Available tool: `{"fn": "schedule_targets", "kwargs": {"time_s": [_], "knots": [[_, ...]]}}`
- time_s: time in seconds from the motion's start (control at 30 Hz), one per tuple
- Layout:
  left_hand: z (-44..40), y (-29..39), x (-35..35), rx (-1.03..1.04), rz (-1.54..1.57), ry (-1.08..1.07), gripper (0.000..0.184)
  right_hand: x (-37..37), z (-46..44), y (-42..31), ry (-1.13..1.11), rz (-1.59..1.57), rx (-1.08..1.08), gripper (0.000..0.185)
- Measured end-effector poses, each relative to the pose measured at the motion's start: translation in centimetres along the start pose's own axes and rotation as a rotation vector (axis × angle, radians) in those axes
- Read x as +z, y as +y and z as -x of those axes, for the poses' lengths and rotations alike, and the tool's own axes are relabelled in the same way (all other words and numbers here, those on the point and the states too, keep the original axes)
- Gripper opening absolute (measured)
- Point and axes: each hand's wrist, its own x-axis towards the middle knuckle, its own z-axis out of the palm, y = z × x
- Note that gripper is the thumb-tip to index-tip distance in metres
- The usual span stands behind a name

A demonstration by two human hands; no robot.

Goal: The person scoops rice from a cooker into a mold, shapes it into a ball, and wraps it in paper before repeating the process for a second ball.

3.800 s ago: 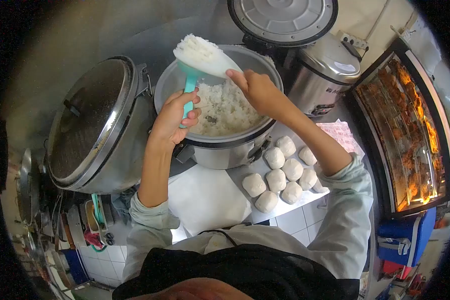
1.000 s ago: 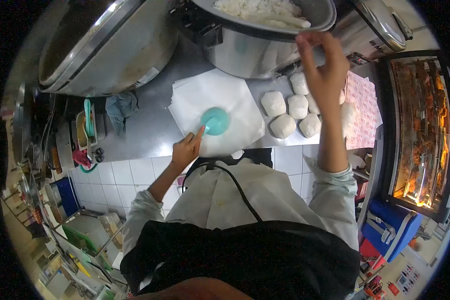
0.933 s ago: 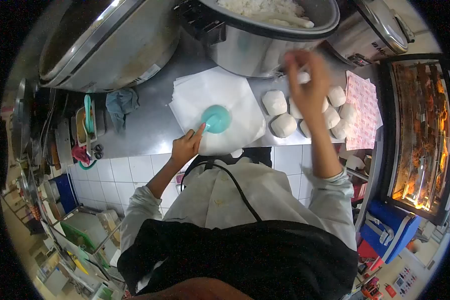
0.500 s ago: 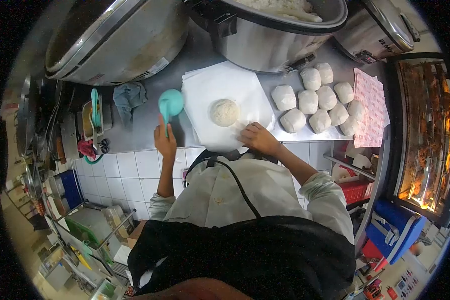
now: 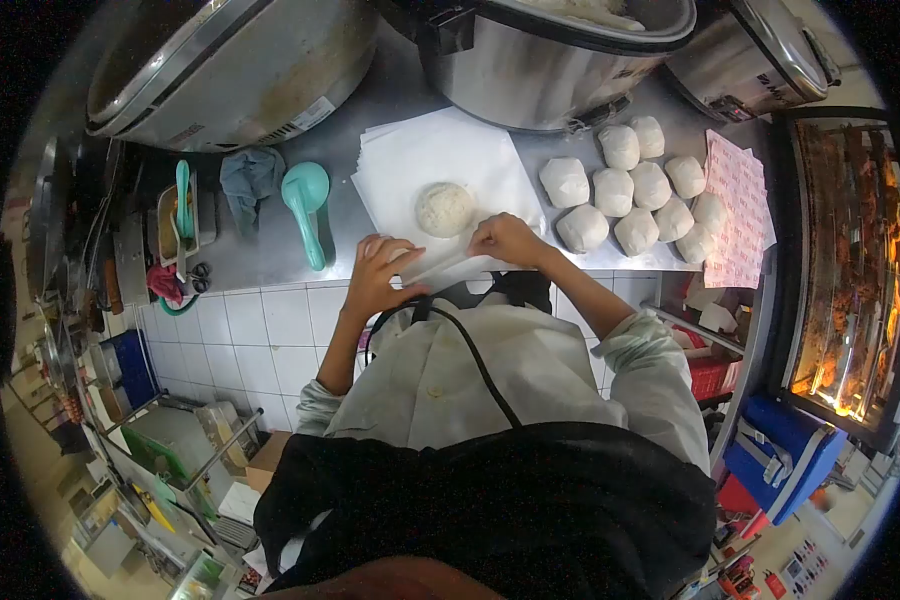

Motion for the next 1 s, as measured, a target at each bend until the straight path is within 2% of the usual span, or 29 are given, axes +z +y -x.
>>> {"fn": "schedule_targets", "kwargs": {"time_s": [0.1,0.17,0.23,0.43,0.57,0.63,0.67,0.7,0.77,0.8,0.87,0.93,1.0], "knots": [[0.5,0.0,1.2,0.005,0.054,-0.010,0.037,-0.4,-0.5,0.5,-0.058,-0.056,0.048,0.023],[0.8,-0.2,1.5,-0.097,0.142,0.050,0.030,-0.5,-0.5,0.6,-0.085,-0.113,0.067,0.024],[1.0,-0.3,1.8,-0.141,0.185,0.065,0.028,-0.5,-0.7,0.2,-0.041,-0.208,0.118,0.024],[0.9,-0.5,2.2,-0.231,0.270,0.061,0.020,-0.5,-1.1,0.4,-0.094,-0.230,0.308,0.023],[0.8,-1.7,3.0,-0.245,0.299,0.000,0.012,-0.6,-1.0,0.3,-0.090,-0.303,0.324,0.025],[0.7,-1.8,2.5,-0.247,0.362,0.034,0.009,-1.0,-0.6,-0.4,0.098,-0.469,0.112,0.024],[0.6,-1.7,2.3,-0.253,0.427,0.072,0.007,-2.5,-0.1,-0.9,0.046,-0.066,0.046,0.020],[0.5,-1.6,1.7,-0.251,0.430,0.070,0.007,-3.1,0.4,-1.2,0.048,-0.066,0.049,0.020],[0.9,-1.5,-0.1,-0.177,0.328,0.062,0.007,-3.9,2.0,-1.2,0.177,0.529,-0.070,0.018],[1.3,-1.9,-0.6,-0.097,0.306,0.037,0.009,-3.6,2.9,0.3,0.157,0.438,-0.081,0.025],[2.5,-1.8,-1.8,-0.099,0.327,0.012,0.011,-2.7,4.3,0.9,0.147,0.351,-0.115,0.030],[3.3,-1.3,-2.3,-0.127,0.388,0.026,0.011,-1.4,5.4,-0.1,0.160,0.168,-0.204,0.045],[3.8,-2.5,-1.1,-0.149,0.391,0.102,0.011,-0.3,5.6,-0.4,0.226,0.069,-0.185,0.043]]}}
